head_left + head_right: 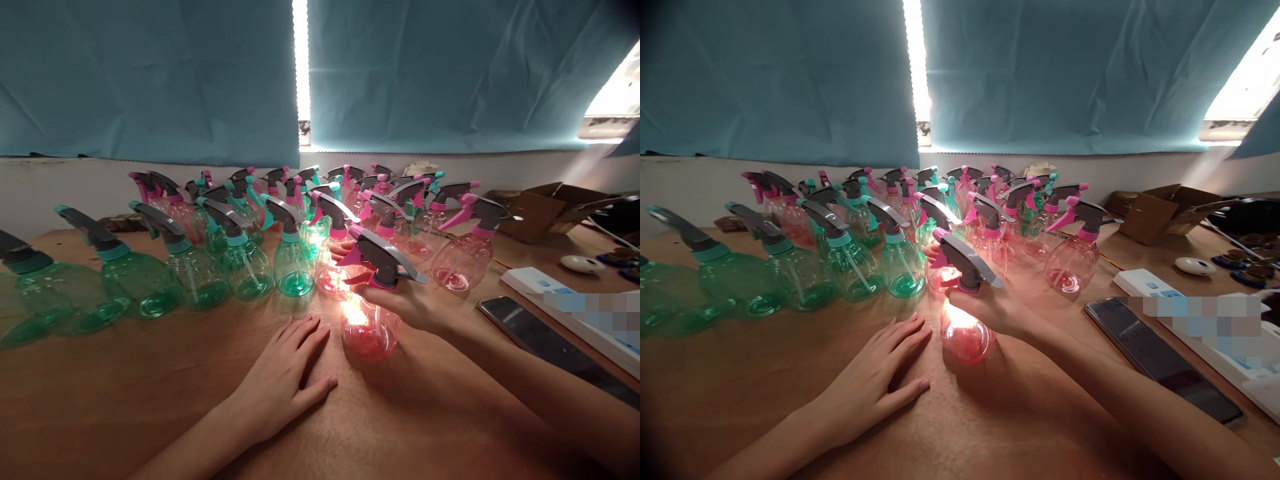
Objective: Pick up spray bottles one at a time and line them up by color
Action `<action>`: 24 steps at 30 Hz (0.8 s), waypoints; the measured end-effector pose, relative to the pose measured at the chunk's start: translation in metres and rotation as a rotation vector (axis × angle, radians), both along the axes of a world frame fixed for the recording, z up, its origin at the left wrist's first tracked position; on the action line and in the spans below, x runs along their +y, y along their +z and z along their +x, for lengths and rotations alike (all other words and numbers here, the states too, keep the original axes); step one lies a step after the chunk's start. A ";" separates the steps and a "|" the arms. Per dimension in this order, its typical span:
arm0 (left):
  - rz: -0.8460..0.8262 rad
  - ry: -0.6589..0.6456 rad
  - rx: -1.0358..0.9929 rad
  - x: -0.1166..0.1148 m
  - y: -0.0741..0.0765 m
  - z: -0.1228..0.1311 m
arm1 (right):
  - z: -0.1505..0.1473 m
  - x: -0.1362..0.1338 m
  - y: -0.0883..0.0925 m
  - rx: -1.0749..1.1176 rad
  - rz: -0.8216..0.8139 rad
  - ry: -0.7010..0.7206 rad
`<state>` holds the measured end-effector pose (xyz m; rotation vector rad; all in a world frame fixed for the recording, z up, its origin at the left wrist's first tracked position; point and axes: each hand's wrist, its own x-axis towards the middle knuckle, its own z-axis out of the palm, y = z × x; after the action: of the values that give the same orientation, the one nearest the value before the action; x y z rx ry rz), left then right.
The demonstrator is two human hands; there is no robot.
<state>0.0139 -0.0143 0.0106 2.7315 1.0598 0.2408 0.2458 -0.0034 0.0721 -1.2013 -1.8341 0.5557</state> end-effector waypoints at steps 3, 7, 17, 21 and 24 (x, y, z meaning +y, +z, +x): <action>-0.001 -0.004 0.014 0.000 -0.001 0.000 | -0.001 -0.003 0.002 0.040 -0.061 0.039; 0.010 -0.012 0.000 0.001 -0.001 -0.001 | -0.003 -0.011 0.010 0.058 -0.171 0.157; 0.005 -0.004 -0.028 -0.001 0.002 -0.001 | -0.006 -0.013 0.016 0.063 -0.213 0.229; 0.009 -0.006 -0.033 -0.001 0.001 -0.001 | -0.009 -0.012 0.007 0.124 -0.146 0.201; 0.010 -0.004 -0.043 -0.001 0.001 0.000 | -0.010 -0.012 0.005 0.171 -0.108 0.241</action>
<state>0.0140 -0.0153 0.0116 2.7235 1.0446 0.3039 0.2355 -0.0153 0.0767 -0.9739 -1.8315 0.8755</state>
